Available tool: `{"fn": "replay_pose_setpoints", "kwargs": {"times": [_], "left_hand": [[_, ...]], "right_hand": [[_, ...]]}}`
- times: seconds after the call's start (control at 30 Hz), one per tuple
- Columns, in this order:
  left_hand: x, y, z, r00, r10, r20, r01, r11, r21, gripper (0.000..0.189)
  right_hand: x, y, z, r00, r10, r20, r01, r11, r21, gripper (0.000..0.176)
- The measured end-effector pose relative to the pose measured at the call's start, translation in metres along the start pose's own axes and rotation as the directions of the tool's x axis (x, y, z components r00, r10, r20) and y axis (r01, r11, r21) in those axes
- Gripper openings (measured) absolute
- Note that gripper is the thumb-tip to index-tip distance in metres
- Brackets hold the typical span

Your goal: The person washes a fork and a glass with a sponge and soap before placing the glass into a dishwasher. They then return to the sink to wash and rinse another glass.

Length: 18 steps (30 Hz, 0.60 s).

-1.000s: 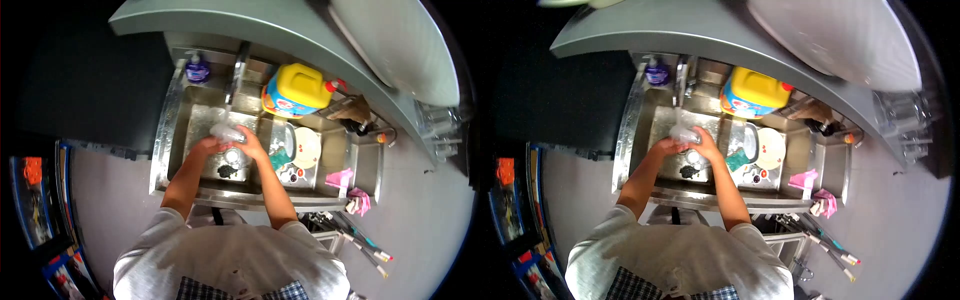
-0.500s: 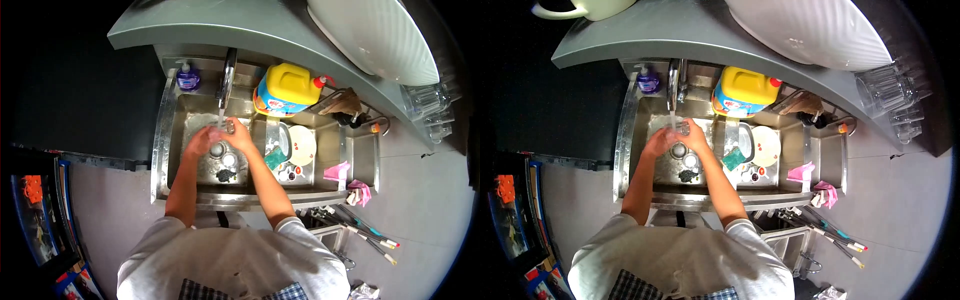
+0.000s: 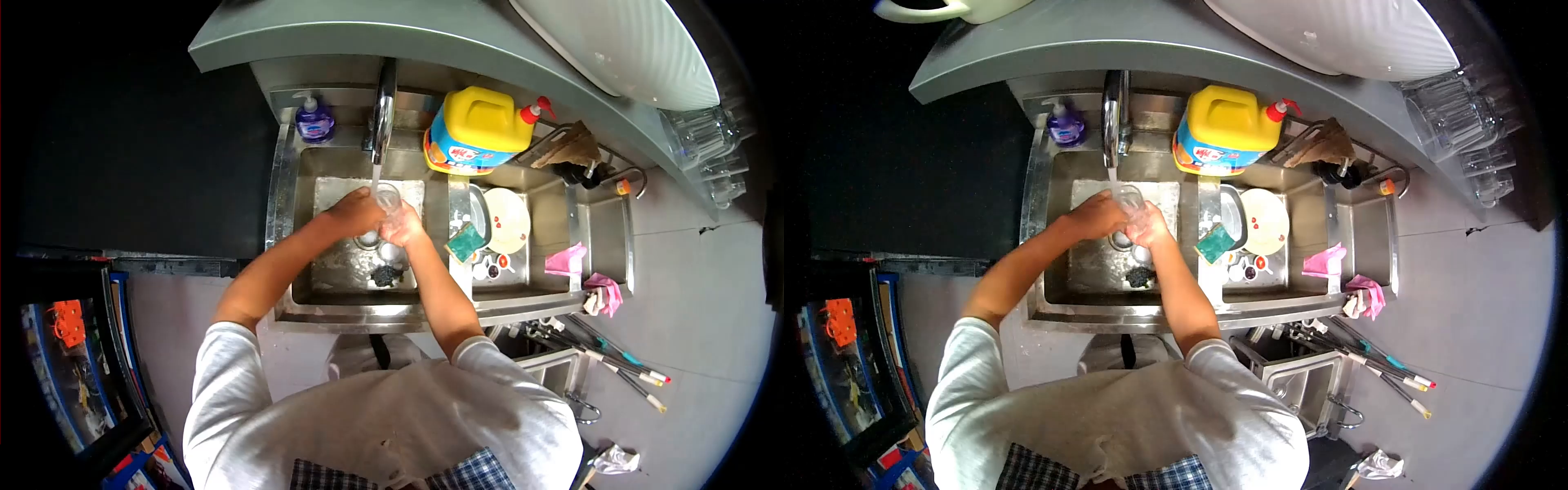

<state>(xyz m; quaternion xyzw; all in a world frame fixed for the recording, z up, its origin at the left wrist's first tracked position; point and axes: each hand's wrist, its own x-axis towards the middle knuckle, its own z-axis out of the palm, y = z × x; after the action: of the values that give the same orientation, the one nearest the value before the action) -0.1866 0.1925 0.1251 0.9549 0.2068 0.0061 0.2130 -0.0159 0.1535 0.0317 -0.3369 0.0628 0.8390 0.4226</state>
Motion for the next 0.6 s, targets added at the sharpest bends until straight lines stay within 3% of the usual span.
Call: {"fn": "replay_pose_setpoints", "kwargs": {"times": [0.1,0.13,0.17,0.23,0.27,0.3,0.33,0.37,0.43,0.47,0.5,0.57,0.6], "left_hand": [[-0.014,0.0,-0.031,0.968,0.13,-0.213,-0.137,0.99,-0.017,0.012],[-0.015,0.002,-0.038,0.988,-0.016,-0.151,-0.008,0.987,-0.16,0.017],[-0.016,0.007,-0.042,0.933,-0.091,-0.348,0.01,0.974,-0.227,0.024],[-0.023,0.022,-0.044,0.698,-0.253,-0.67,-0.007,0.933,-0.36,0.04],[-0.024,0.019,-0.036,0.676,-0.342,-0.652,0.06,0.908,-0.414,0.066],[-0.02,0.011,-0.021,0.71,-0.405,-0.576,-0.053,0.785,-0.617,0.071],[-0.015,0.005,-0.001,0.748,-0.452,-0.486,-0.149,0.6,-0.786,0.075],[-0.014,0.004,0.012,0.787,-0.476,-0.392,-0.226,0.369,-0.902,0.079],[-0.015,0.017,0.009,0.72,-0.537,-0.44,-0.147,0.502,-0.852,0.084],[-0.015,0.016,0.011,0.696,-0.558,-0.452,-0.081,0.564,-0.822,0.084],[-0.013,0.013,0.013,0.674,-0.573,-0.466,-0.015,0.62,-0.784,0.084],[-0.005,0.005,0.022,0.63,-0.669,-0.395,-0.013,0.5,-0.866,0.077],[0.0,-0.001,0.03,0.606,-0.716,-0.346,-0.024,0.418,-0.908,0.075]], "right_hand": [[0.008,0.001,0.011,0.966,0.059,0.251,-0.08,0.994,0.075,0.033],[0.01,0.001,0.014,0.944,0.072,0.321,-0.109,0.989,0.101,0.032],[0.013,0.002,0.017,0.917,0.079,0.391,-0.139,0.982,0.128,0.032],[0.0,0.008,0.038,0.955,0.024,0.295,-0.078,0.982,0.172,0.029],[-0.002,0.01,0.046,0.961,-0.004,0.278,-0.046,0.984,0.171,0.029],[-0.001,0.011,0.049,0.966,-0.026,0.256,-0.017,0.986,0.165,0.029],[0.019,0.014,0.034,0.869,-0.049,0.492,-0.055,0.979,0.194,0.029],[0.019,0.023,0.042,0.922,-0.13,0.364,0.044,0.971,0.235,0.031],[0.015,0.039,0.068,0.952,-0.288,0.102,0.251,0.928,0.276,0.033],[0.03,0.041,0.047,0.944,-0.268,0.191,0.223,0.948,0.225,0.035],[0.022,0.041,0.05,0.974,-0.207,0.094,0.196,0.974,0.118,0.035],[0.004,0.039,0.048,0.985,-0.118,-0.13,0.108,0.991,-0.079,0.034],[0.013,0.038,0.027,0.977,-0.181,-0.114,0.165,0.976,-0.142,0.027]]}}
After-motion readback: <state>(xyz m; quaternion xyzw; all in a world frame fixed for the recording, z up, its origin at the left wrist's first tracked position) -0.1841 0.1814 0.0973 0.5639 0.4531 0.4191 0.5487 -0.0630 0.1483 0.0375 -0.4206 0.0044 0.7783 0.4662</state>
